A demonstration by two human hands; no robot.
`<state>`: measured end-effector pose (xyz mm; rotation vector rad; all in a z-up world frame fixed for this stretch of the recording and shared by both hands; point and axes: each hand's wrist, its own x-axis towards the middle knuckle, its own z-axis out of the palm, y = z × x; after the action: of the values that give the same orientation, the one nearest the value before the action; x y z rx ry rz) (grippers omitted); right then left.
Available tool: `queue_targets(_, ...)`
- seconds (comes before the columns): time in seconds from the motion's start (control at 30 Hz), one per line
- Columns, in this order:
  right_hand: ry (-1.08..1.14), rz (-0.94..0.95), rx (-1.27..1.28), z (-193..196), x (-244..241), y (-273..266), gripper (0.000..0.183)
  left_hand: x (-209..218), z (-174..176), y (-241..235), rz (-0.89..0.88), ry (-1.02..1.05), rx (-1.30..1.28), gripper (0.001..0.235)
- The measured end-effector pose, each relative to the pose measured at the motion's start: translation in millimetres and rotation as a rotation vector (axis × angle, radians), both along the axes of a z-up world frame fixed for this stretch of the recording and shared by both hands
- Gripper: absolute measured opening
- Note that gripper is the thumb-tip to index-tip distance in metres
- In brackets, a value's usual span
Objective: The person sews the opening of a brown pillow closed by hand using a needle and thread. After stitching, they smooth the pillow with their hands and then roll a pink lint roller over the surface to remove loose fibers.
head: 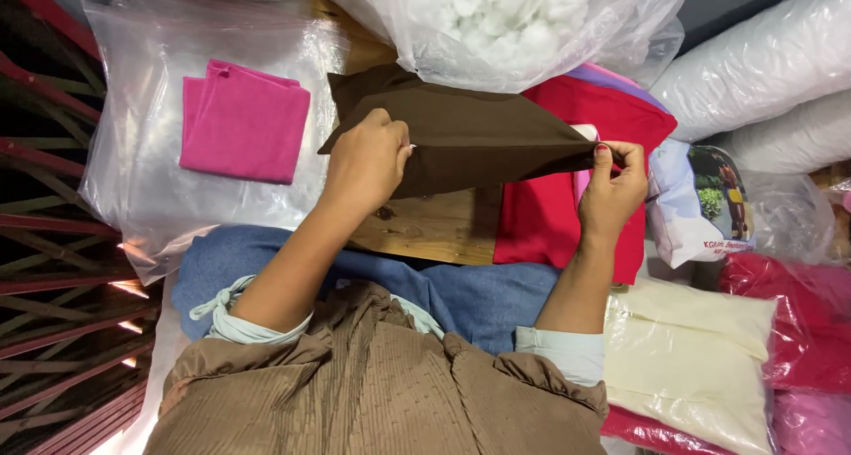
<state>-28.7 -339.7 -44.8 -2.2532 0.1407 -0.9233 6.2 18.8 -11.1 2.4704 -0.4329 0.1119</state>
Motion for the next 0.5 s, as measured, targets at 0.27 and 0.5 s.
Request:
queue_targets(0.27,0.003,-0.044,0.071,-17,8,-26,0.001,2,6,73,0.131,-0.026,0.159,0.01)
queue_targets(0.5,0.41,0.189,0.218,1,-12,-14,0.008,-26,42,111,0.102,0.168,0.226,0.016)
